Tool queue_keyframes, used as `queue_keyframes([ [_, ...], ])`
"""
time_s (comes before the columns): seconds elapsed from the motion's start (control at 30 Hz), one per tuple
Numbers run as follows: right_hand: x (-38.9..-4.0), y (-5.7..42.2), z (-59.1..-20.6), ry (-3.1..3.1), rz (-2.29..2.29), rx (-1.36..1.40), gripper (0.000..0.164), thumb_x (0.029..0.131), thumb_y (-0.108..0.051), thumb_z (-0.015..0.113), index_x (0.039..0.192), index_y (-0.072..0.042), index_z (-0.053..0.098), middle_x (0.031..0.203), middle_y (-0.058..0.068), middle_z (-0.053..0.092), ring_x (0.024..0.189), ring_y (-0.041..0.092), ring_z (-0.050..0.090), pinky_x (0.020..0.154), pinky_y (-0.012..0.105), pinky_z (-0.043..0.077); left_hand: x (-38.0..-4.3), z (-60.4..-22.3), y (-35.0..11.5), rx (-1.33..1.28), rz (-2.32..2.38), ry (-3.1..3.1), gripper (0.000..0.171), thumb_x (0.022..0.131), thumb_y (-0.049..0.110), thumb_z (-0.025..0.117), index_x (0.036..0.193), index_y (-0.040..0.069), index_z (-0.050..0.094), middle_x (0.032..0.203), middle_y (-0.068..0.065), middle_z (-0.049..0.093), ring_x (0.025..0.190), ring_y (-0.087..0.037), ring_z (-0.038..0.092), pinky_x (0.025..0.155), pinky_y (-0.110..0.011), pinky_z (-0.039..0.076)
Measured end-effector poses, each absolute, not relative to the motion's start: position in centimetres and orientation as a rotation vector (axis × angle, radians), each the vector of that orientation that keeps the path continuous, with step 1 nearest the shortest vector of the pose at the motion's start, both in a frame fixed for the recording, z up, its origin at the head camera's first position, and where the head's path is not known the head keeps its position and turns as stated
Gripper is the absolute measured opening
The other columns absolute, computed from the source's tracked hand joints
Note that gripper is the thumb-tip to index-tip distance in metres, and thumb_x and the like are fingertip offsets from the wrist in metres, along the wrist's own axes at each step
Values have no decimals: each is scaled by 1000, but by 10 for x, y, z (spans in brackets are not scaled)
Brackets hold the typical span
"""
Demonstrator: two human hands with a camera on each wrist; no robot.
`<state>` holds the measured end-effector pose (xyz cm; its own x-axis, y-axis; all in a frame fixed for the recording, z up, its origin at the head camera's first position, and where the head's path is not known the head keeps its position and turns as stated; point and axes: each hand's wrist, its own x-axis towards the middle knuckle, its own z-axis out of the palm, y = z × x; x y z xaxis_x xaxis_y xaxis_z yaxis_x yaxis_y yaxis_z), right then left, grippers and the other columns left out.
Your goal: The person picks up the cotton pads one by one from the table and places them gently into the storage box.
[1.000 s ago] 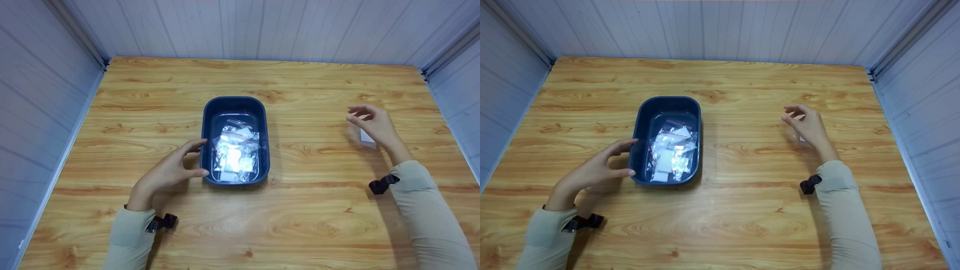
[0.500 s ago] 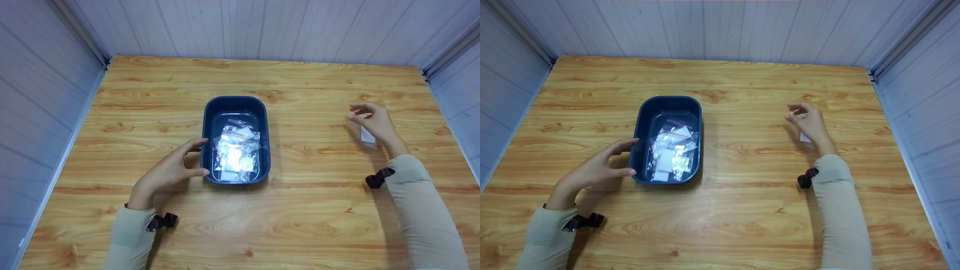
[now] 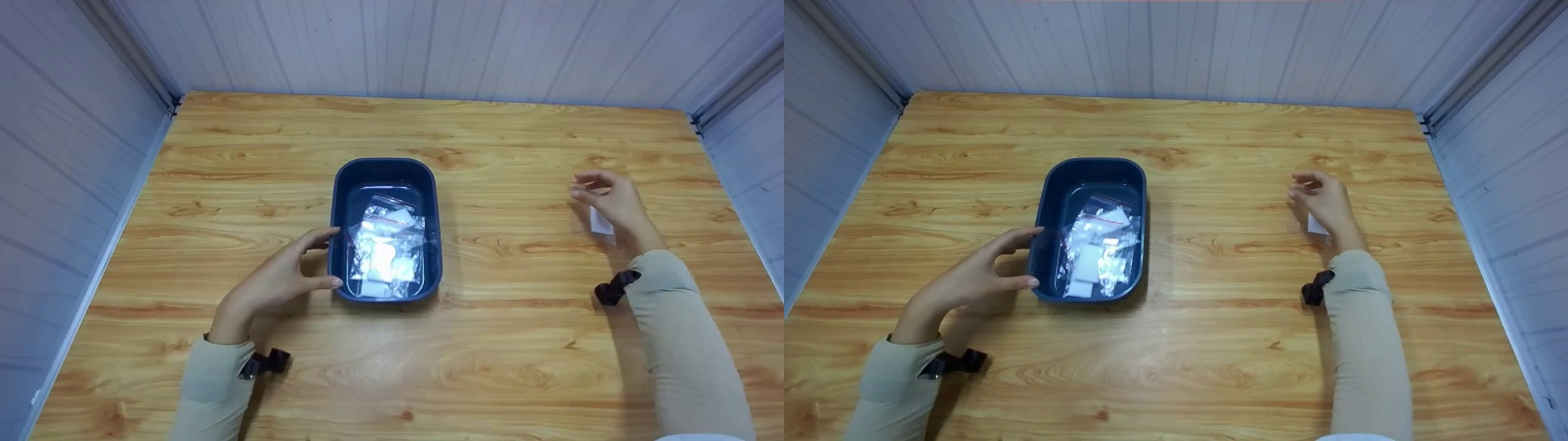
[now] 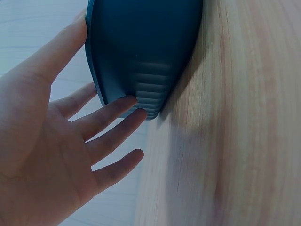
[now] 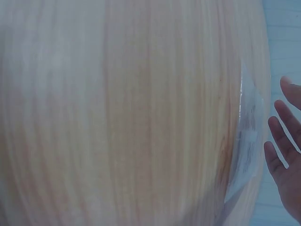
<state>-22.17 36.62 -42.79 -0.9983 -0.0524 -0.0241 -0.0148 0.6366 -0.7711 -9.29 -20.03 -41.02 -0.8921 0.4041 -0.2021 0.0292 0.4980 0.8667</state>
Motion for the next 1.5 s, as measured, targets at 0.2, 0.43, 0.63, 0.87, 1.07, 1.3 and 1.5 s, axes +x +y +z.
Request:
queue_keyframes([
  [0.2, -224, 371, -432, 2785, -1298, -16, 50, 95, -24, 68, 136, 1, 56, 129, 20, 55, 99, 0, 56, 79, 9, 45, -93, -411, -201, 352, 1357, 2368, 87, 83, 41, 80, 154, 24, 33, 152, -3, 41, 140, -27, 36, 117, -57, 21],
  [0.43, -224, 370, -434, 2801, -1244, 8, 51, 95, -26, 68, 137, 0, 55, 130, 20, 55, 104, 5, 56, 81, 9, 43, -92, -411, -202, 346, 1358, 2373, 86, 83, 38, 80, 154, 24, 34, 153, -3, 41, 141, -28, 36, 117, -58, 18],
  [0.63, -226, 367, -436, 2799, -1273, 28, 50, 95, -21, 69, 138, 0, 54, 129, 20, 55, 103, 6, 56, 82, 11, 44, -90, -411, -203, 344, 1345, 2381, 86, 83, 40, 80, 154, 24, 33, 153, -3, 40, 141, -28, 36, 117, -58, 19],
  [0.87, -228, 366, -439, 2796, -1280, 24, 50, 95, -20, 69, 137, 2, 55, 128, 21, 56, 100, 4, 56, 82, 10, 44, -88, -411, -203, 348, 1363, 2368, 87, 82, 42, 80, 154, 25, 33, 154, -2, 39, 141, -28, 36, 116, -59, 21],
  [1.07, -228, 366, -440, 2784, -1289, 22, 46, 96, -18, 67, 135, 3, 55, 126, 21, 58, 96, -2, 56, 80, 9, 45, -87, -411, -203, 350, 1355, 2381, 88, 81, 45, 79, 154, 25, 33, 153, -2, 40, 140, -27, 36, 116, -60, 19],
  [1.3, -230, 364, -441, 2803, -1236, 67, 44, 96, -17, 67, 135, 1, 57, 126, 22, 59, 95, 0, 56, 78, 9, 45, -87, -411, -203, 330, 1343, 2379, 88, 82, 43, 80, 154, 26, 33, 154, -3, 39, 141, -29, 35, 116, -61, 17],
  [1.5, -231, 364, -441, 2817, -1180, 85, 40, 96, -17, 68, 131, 0, 60, 126, 21, 61, 93, -3, 56, 77, 8, 46, -87, -411, -203, 323, 1350, 2369, 87, 82, 41, 80, 154, 27, 32, 154, -2, 38, 142, -28, 34, 116, -61, 18],
])
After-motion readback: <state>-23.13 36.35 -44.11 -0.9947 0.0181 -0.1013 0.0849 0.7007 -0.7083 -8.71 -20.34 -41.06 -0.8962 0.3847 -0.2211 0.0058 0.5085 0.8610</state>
